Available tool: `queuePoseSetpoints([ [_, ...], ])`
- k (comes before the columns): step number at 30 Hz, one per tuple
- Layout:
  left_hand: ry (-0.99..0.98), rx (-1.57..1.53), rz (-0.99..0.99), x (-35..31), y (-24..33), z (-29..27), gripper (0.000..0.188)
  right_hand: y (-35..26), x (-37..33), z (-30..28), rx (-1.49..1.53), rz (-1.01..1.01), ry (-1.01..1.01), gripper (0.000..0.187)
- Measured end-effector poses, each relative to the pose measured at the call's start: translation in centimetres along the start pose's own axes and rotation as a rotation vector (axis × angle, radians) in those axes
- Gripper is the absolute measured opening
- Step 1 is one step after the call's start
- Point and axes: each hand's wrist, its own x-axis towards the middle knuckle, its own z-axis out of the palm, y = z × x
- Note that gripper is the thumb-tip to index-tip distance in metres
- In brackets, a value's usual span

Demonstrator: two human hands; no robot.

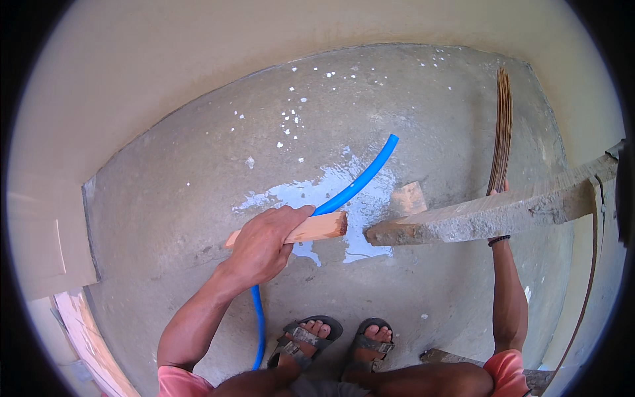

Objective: The person sweeps a wet concrete floor using a traditional straw broom while holding a blue hose in the other hand. They move around a wooden ladder and sweep water and debris across the surface, occasionally stepping over the hose.

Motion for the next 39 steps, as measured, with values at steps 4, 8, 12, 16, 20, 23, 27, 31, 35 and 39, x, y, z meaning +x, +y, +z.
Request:
queuePoseSetpoints([
  [4, 0.006, 0.042, 0.005, -2.8, 0.4, -2.3, 0.057, -3.7, -2.2, 0.7, -0.136, -0.288, -0.121, 0.052],
  [8, -0.036, 0.079, -0.044, -5.8, 1.3, -4.5, 0.058, -10.5, -1.8, 0.1, -0.078, -0.538, -0.164, 0.058],
  [12, -0.020, 0.147, -0.072, -7.8, 2.8, -6.1, 0.060, -18.7, 1.3, 0.7, 0.094, -0.683, -0.467, 0.062],
  [16, -0.014, 0.152, -0.096, -8.0, 4.3, -6.8, 0.063, -23.3, 5.6, 6.4, -0.039, -1.039, -0.515, 0.059],
  [20, -0.001, 0.119, -0.083, -7.1, 5.0, -6.1, 0.062, -26.1, 6.3, 12.5, -0.179, -1.131, -0.544, 0.056],
  [23, -0.023, 0.127, -0.058, -6.0, 4.5, -5.4, 0.061, -25.5, 5.2, 13.8, -0.312, -0.929, -0.517, 0.057],
  [27, -0.041, 0.134, -0.043, -5.0, 4.0, -4.7, 0.064, -22.1, 6.0, 10.8, -0.203, -0.411, -0.407, 0.058],
  [31, -0.092, 0.104, -0.019, -3.3, 3.8, -4.5, 0.066, -12.7, 10.1, 5.8, -0.230, -0.224, -0.227, 0.058],
  [35, -0.141, 0.070, 0.023, -1.9, 3.4, -3.6, 0.063, -5.3, 14.3, 0.9, -0.259, 0.029, -0.057, 0.059],
  [39, -0.189, 0.055, 0.046, -0.8, 3.1, -2.6, 0.059, -3.6, 15.2, -2.6, -0.206, 0.199, 0.141, 0.058],
])
